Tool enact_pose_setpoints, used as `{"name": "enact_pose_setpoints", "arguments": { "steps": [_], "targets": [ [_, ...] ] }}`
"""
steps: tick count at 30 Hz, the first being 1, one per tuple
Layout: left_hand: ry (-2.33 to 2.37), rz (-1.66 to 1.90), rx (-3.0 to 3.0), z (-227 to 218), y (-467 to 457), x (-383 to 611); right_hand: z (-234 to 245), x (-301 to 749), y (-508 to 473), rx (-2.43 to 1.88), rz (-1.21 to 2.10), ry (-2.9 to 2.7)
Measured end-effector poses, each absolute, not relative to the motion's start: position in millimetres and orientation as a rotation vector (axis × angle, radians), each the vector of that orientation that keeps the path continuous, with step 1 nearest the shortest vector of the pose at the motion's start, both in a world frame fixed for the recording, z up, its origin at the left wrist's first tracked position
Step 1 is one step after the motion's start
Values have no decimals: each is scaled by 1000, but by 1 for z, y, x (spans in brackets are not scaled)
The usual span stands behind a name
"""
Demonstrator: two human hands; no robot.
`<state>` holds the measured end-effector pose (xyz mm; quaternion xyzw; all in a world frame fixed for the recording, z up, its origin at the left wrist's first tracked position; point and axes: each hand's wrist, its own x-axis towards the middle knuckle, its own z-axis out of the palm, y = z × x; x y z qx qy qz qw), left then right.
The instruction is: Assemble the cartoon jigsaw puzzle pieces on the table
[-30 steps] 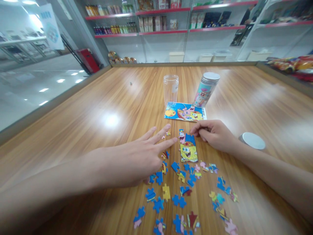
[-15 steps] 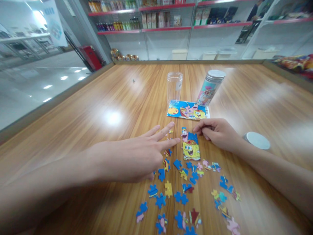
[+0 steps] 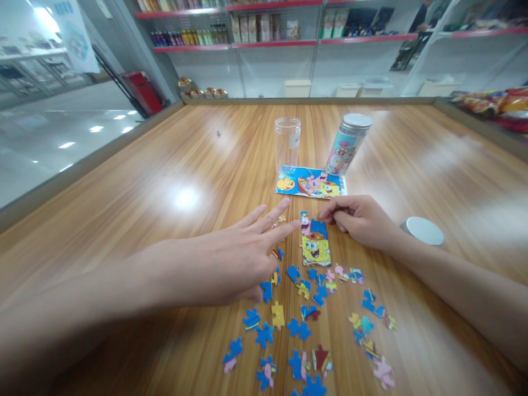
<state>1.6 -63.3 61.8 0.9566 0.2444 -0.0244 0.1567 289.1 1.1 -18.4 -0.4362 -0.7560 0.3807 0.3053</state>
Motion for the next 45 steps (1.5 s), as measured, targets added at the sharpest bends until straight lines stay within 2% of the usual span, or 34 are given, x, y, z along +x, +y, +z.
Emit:
{"name": "enact_pose_setpoints", "arguments": {
  "steps": [6,45],
  "targets": [
    [756,-96,2806,48,-58,-3,-16,288,0,-1158,1005,-1992],
    [854,-340,2771,47,-65,22,-17,286,2,-1092,942,-2034]
  ]
}}
